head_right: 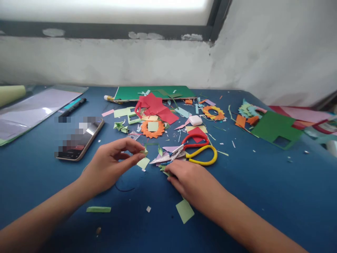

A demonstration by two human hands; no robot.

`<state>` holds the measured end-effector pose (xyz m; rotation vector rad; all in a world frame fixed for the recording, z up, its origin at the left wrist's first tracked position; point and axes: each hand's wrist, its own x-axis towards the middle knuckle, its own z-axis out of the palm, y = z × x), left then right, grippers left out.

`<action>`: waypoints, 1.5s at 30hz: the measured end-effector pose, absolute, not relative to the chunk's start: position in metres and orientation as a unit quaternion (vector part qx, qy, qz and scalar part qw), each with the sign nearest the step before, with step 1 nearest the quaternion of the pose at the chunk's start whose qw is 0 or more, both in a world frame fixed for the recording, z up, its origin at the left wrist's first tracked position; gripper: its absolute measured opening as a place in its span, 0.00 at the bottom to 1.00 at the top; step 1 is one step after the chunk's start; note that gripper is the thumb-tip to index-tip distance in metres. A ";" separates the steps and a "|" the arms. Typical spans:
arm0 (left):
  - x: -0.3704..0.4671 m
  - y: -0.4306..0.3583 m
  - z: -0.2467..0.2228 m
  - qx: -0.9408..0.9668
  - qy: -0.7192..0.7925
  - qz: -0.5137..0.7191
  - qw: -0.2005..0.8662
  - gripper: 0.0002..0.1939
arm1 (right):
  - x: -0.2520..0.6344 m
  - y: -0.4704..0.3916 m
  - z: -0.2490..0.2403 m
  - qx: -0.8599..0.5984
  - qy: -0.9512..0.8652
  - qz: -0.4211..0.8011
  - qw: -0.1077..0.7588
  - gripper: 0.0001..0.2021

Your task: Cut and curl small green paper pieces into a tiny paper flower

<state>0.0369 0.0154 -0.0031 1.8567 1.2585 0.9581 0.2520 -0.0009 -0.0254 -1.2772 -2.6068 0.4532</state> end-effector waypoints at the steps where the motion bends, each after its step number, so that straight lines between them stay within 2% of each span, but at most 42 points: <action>1: 0.037 0.015 -0.003 0.716 0.483 0.368 0.345 0.01 | 0.253 -0.001 -0.026 -0.425 -0.884 0.159 0.107 0.09; 8: 0.040 0.015 -0.003 0.725 0.469 0.355 0.357 0.03 | 0.258 -0.004 -0.026 -0.328 -0.915 0.213 0.097 0.14; 14: 0.041 0.013 -0.004 0.734 0.457 0.338 0.371 0.04 | 0.259 -0.004 -0.028 -0.311 -0.932 0.171 0.075 0.18; 25: 0.044 0.013 -0.009 0.708 0.464 0.328 0.420 0.02 | 0.255 -0.005 -0.026 -0.348 -0.892 0.275 0.086 0.05; 28: 0.046 0.013 -0.007 0.683 0.478 0.325 0.447 0.02 | 0.251 -0.007 -0.028 -0.385 -0.876 0.275 0.093 0.06; 33: 0.048 0.012 -0.006 0.627 0.476 0.324 0.524 0.02 | 0.248 -0.008 -0.025 -0.412 -0.838 0.326 0.148 0.09; 39: 0.047 0.011 -0.006 0.543 0.440 0.336 0.631 0.02 | 0.246 -0.007 -0.021 -0.396 -0.773 0.422 0.261 0.06; 45: 0.049 0.011 -0.006 0.491 0.419 0.323 0.692 0.02 | 0.245 -0.012 -0.013 -0.402 -0.718 0.422 0.381 0.07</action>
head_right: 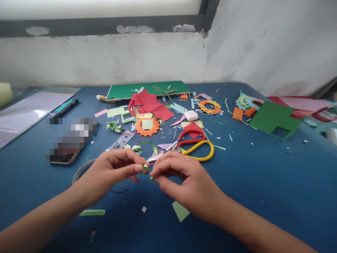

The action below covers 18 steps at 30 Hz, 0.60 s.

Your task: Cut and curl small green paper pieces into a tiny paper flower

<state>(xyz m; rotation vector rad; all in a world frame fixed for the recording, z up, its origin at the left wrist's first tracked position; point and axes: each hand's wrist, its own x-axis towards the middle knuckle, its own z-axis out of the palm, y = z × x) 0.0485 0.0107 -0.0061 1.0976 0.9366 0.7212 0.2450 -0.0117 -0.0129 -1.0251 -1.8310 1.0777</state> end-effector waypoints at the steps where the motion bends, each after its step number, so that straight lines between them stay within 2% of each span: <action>1: 0.049 0.010 -0.006 0.486 0.418 0.323 0.696 0.02 | 0.245 -0.013 -0.012 -0.404 -0.709 0.418 0.399 0.08; 5: 0.052 0.007 -0.006 0.461 0.417 0.337 0.707 0.02 | 0.241 -0.016 -0.012 -0.416 -0.678 0.420 0.438 0.09; 18: 0.059 -0.001 -0.005 0.463 0.447 0.357 0.677 0.02 | 0.235 -0.020 -0.012 -0.420 -0.647 0.425 0.473 0.07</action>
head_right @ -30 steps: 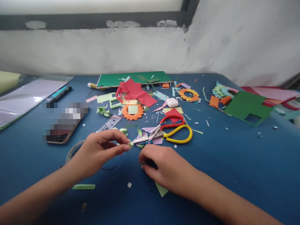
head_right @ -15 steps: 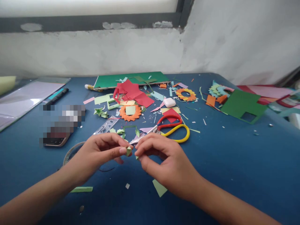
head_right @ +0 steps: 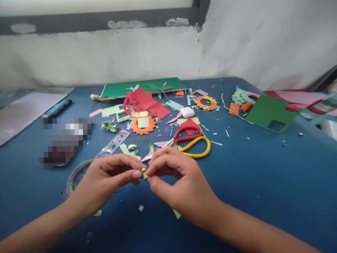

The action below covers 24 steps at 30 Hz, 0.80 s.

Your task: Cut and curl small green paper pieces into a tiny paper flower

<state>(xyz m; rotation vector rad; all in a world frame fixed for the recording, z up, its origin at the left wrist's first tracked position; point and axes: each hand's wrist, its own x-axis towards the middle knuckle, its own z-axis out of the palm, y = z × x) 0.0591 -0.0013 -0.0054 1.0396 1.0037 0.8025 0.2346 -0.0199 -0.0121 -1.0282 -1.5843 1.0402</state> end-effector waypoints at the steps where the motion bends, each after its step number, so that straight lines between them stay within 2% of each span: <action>1: 0.059 -0.002 -0.005 0.464 0.450 0.358 0.674 0.02 | 0.235 -0.020 -0.012 -0.419 -0.650 0.422 0.474 0.07; 14: 0.061 -0.005 -0.004 0.524 0.444 0.370 0.626 0.03 | 0.233 -0.018 -0.012 -0.425 -0.645 0.454 0.444 0.07; 24: 0.059 -0.009 -0.007 0.663 0.422 0.390 0.480 0.05 | 0.232 -0.019 -0.014 -0.429 -0.636 0.468 0.440 0.07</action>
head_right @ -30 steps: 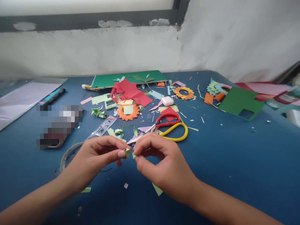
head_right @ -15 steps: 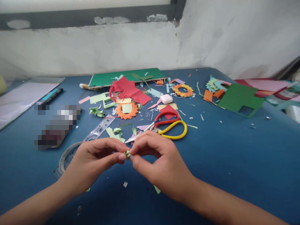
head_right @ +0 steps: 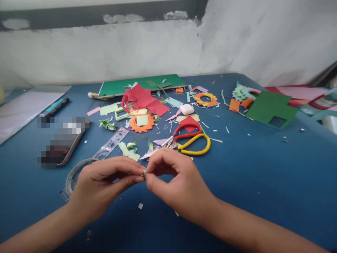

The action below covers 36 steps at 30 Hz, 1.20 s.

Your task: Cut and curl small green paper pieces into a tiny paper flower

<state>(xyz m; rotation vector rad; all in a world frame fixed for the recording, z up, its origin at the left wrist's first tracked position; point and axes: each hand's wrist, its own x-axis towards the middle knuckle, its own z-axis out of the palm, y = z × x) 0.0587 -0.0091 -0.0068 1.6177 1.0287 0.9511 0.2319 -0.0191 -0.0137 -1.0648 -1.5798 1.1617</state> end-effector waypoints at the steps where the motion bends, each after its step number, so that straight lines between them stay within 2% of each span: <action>1: 0.058 -0.009 -0.007 0.674 0.415 0.393 0.468 0.06 | 0.232 -0.019 -0.014 -0.429 -0.634 0.472 0.437 0.07; 12: 0.055 -0.005 -0.011 0.741 0.365 0.375 0.421 0.13 | 0.230 -0.020 -0.017 -0.450 -0.592 0.527 0.411 0.06; 20: 0.055 -0.005 -0.012 0.777 0.352 0.345 0.392 0.14 | 0.230 -0.013 -0.017 -0.477 -0.556 0.582 0.353 0.10; 24: 0.056 -0.005 -0.010 0.712 0.373 0.383 0.455 0.17 | 0.231 -0.015 -0.016 -0.462 -0.534 0.607 0.363 0.10; 29: 0.059 -0.006 -0.007 0.582 0.412 0.392 0.581 0.13 | 0.233 -0.016 -0.016 -0.449 -0.526 0.617 0.375 0.13; 36: 0.058 -0.003 -0.009 0.507 0.400 0.382 0.661 0.11 | 0.234 -0.019 -0.019 -0.412 -0.510 0.666 0.356 0.11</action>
